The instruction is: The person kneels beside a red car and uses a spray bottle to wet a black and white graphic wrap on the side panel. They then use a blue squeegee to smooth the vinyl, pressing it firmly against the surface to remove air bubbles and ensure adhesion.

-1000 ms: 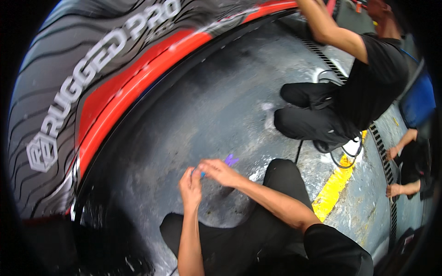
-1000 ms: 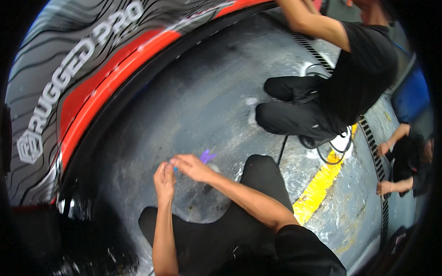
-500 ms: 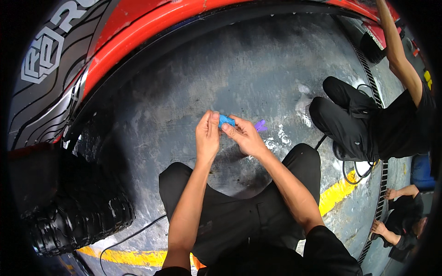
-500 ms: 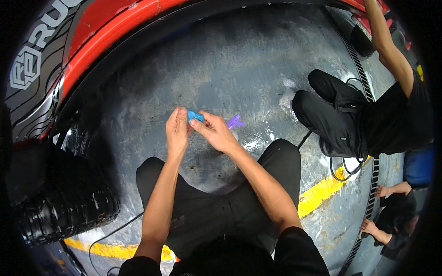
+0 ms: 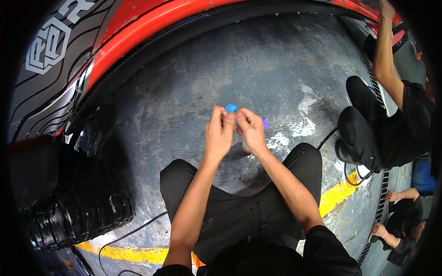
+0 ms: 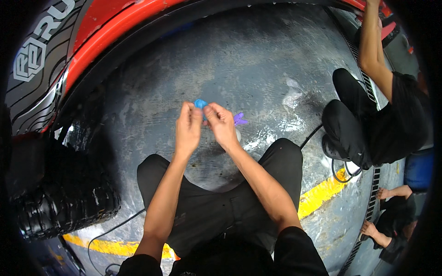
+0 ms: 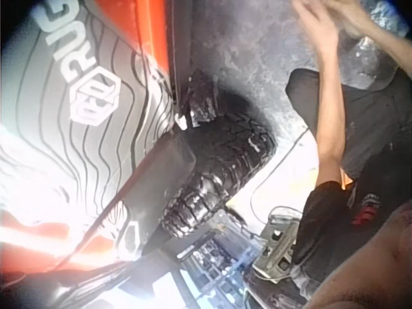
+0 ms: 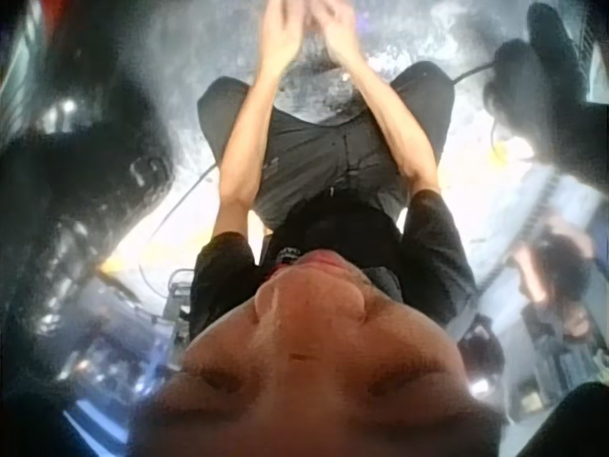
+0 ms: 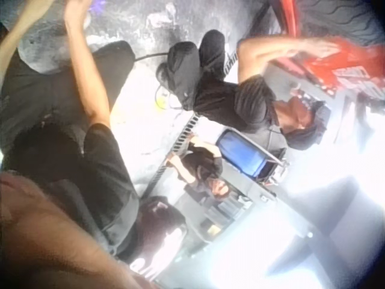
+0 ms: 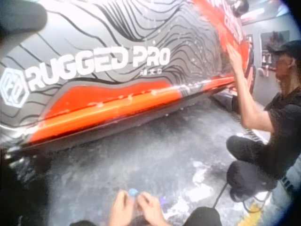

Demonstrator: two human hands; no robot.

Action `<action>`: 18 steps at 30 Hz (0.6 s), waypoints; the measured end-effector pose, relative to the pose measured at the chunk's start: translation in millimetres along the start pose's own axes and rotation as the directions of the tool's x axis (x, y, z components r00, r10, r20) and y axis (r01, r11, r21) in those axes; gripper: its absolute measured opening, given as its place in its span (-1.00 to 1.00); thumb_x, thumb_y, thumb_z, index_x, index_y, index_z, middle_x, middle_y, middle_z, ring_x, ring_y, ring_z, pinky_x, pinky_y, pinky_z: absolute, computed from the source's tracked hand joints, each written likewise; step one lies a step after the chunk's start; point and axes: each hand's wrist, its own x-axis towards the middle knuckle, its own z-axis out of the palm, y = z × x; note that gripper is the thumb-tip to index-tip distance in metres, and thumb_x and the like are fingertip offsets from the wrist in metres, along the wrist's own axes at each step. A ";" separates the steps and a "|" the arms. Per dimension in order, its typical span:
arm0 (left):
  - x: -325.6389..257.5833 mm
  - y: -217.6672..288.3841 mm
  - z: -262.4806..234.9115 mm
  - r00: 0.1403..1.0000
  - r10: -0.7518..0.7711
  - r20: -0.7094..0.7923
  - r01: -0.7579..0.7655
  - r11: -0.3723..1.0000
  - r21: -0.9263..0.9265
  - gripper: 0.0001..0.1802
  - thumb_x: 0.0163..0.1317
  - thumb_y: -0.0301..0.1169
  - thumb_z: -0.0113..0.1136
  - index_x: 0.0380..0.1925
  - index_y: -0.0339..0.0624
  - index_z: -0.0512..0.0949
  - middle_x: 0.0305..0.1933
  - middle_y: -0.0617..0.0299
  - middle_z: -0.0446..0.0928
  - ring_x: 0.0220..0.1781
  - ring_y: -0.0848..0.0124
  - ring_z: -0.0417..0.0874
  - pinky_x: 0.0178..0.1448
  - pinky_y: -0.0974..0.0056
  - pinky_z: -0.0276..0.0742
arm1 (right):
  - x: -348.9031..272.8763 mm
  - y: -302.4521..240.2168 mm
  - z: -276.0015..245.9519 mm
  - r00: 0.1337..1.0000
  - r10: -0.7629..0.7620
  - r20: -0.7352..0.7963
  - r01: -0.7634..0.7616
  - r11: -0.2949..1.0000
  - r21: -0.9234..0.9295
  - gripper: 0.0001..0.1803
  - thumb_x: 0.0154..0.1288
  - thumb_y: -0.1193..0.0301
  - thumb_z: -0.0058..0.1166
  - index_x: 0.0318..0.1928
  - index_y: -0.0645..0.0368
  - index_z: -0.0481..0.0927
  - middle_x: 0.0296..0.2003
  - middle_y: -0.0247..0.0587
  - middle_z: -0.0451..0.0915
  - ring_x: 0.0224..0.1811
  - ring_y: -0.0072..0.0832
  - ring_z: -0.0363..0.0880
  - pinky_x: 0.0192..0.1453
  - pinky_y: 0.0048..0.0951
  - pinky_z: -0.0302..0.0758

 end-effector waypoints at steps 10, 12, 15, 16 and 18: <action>-4.6 -7.4 -6.7 0.995 -0.033 0.090 0.023 0.994 0.102 -0.50 0.78 -0.06 0.08 -0.24 -0.27 0.59 -0.53 0.26 0.41 -0.36 0.58 0.38 -0.32 0.24 0.38 | -4.1 -8.2 13.4 0.980 -0.189 -0.064 0.157 0.929 -0.336 -0.26 0.79 -0.15 -0.03 -0.35 0.26 0.67 -0.55 -0.49 0.43 -0.49 -0.67 0.34 -0.45 -0.37 0.30; -5.3 -3.2 -1.9 0.996 -0.027 0.088 0.026 1.000 0.012 -0.50 0.79 -0.07 0.08 -0.25 -0.28 0.60 -0.50 0.37 0.39 -0.35 0.61 0.35 -0.33 0.27 0.32 | 4.5 6.0 1.8 0.991 -0.116 -0.063 0.093 0.951 -0.296 -0.23 0.79 -0.15 -0.02 -0.48 0.24 0.56 -0.59 -0.53 0.34 -0.50 -0.69 0.24 -0.47 -0.35 0.19; -11.4 -6.5 1.9 0.999 -0.026 0.038 0.029 0.997 -0.073 -0.49 0.80 -0.12 0.07 -0.33 -0.28 0.57 -0.48 0.52 0.35 -0.36 0.65 0.30 -0.36 0.31 0.21 | -0.4 1.4 10.7 0.993 -0.079 -0.086 0.059 0.975 -0.216 -0.19 0.79 -0.09 0.04 -0.64 0.17 0.37 -0.65 -0.58 0.23 -0.53 -0.68 0.13 -0.50 -0.28 0.03; -12.6 -7.2 2.9 1.000 -0.018 0.021 0.020 0.996 -0.085 -0.49 0.80 -0.13 0.07 -0.36 -0.27 0.56 -0.49 0.51 0.34 -0.37 0.65 0.29 -0.36 0.31 0.21 | -3.1 -1.1 12.8 0.988 -0.127 -0.085 0.105 0.970 -0.220 -0.20 0.79 -0.07 0.06 -0.64 0.16 0.37 -0.65 -0.59 0.23 -0.53 -0.68 0.12 -0.51 -0.28 0.03; -15.7 -8.1 5.6 1.000 0.003 -0.025 -0.006 0.993 -0.121 -0.48 0.79 -0.15 0.07 -0.40 -0.26 0.54 -0.51 0.51 0.33 -0.38 0.65 0.28 -0.37 0.31 0.19 | -7.0 -3.9 19.4 0.968 -0.224 -0.112 0.189 0.947 -0.259 -0.22 0.79 -0.02 0.08 -0.64 0.17 0.38 -0.66 -0.58 0.23 -0.54 -0.68 0.12 -0.52 -0.27 0.02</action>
